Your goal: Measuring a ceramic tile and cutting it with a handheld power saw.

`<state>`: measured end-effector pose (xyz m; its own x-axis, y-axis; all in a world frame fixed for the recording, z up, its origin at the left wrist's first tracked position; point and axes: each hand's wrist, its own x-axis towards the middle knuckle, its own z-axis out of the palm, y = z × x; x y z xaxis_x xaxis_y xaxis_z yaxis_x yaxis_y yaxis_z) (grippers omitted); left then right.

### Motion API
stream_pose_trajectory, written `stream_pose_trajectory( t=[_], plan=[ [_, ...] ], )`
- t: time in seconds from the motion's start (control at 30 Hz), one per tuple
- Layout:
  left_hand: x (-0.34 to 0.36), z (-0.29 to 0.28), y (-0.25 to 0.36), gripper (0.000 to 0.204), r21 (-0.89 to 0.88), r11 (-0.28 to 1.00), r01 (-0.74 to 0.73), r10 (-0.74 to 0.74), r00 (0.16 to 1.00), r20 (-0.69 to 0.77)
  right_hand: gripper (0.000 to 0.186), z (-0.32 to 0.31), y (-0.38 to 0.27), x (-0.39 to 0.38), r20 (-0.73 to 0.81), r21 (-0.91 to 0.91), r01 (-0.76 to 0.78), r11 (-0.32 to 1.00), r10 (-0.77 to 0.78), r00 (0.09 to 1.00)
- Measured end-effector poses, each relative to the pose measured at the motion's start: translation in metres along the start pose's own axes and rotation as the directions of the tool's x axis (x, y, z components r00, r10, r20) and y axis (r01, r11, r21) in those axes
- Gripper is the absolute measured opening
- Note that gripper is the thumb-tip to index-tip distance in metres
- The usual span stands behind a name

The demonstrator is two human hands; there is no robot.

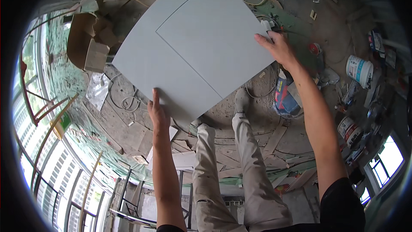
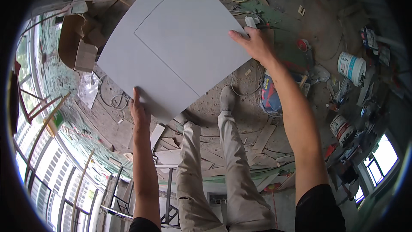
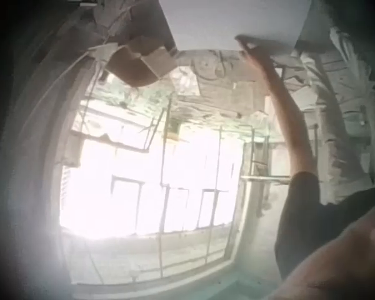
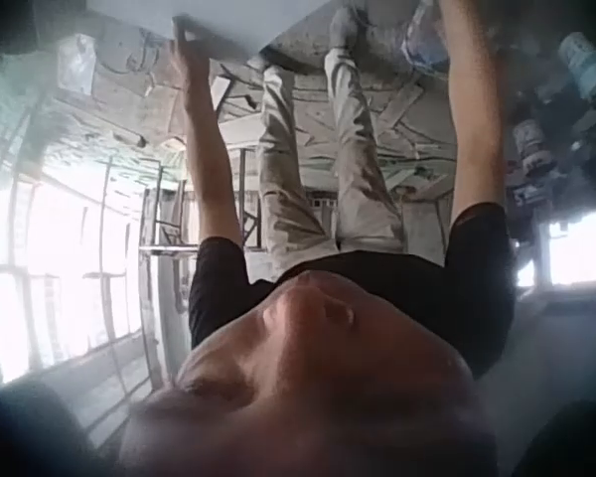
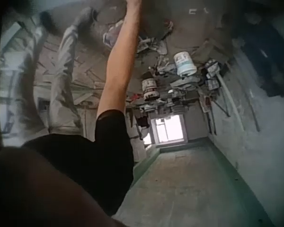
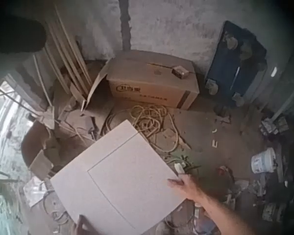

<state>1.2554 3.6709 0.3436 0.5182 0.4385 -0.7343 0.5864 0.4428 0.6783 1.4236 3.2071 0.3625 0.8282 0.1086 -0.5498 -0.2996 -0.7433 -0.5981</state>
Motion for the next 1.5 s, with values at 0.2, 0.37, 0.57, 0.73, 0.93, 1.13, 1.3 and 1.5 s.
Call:
stream_pose_trajectory(
  t=[0.2, 0.37, 0.57, 0.73, 0.93, 1.13, 1.3, 1.5],
  plan=[
    [0.008, -0.008, -0.003, 0.059, 0.087, 0.996, -0.016, 0.014, 1.0, 0.02, 0.07, 0.016, -0.031, -0.031, -0.366, -0.094, 0.021, 0.995, -0.054, 0.929],
    [0.014, -0.015, -0.005, 0.07, 0.068, 0.987, -0.146, 0.146, 0.989, 0.015, 0.07, 0.007, -0.024, -0.067, -0.476, -0.07, -0.209, 0.975, 0.151, 0.866],
    [-0.026, -0.052, 0.018, 0.08, -0.132, 0.989, -0.063, 0.062, 0.998, -0.009, 0.065, 0.012, -0.003, -0.148, -0.577, 0.07, -0.313, 0.947, 0.294, 0.762],
    [-0.059, -0.084, 0.018, 0.081, -0.174, 0.982, 0.079, -0.097, 0.99, -0.099, 0.068, 0.016, 0.052, -0.207, -0.525, 0.435, -0.295, 0.85, 0.506, 0.685],
    [-0.111, -0.154, 0.03, 0.077, -0.276, 0.959, 0.07, -0.127, 0.973, -0.194, 0.064, 0.082, -0.024, -0.162, -0.482, 0.442, -0.236, 0.865, 0.451, 0.751],
    [-0.176, -0.207, 0.0, 0.074, -0.341, 0.927, 0.156, -0.246, 0.939, -0.239, 0.073, 0.11, -0.091, -0.058, -0.447, 0.198, -0.184, 0.963, 0.256, 0.857],
    [-0.226, -0.228, -0.013, 0.07, -0.393, 0.913, 0.109, -0.279, 0.87, -0.406, 0.074, 0.127, -0.113, -0.046, -0.505, -0.156, -0.176, 0.972, 0.074, 0.86],
    [-0.256, -0.233, -0.033, 0.077, -0.437, 0.874, 0.213, -0.404, 0.818, -0.409, 0.065, 0.087, -0.08, -0.046, -0.321, -0.584, -0.097, 0.806, -0.12, 0.939]
  ],
)
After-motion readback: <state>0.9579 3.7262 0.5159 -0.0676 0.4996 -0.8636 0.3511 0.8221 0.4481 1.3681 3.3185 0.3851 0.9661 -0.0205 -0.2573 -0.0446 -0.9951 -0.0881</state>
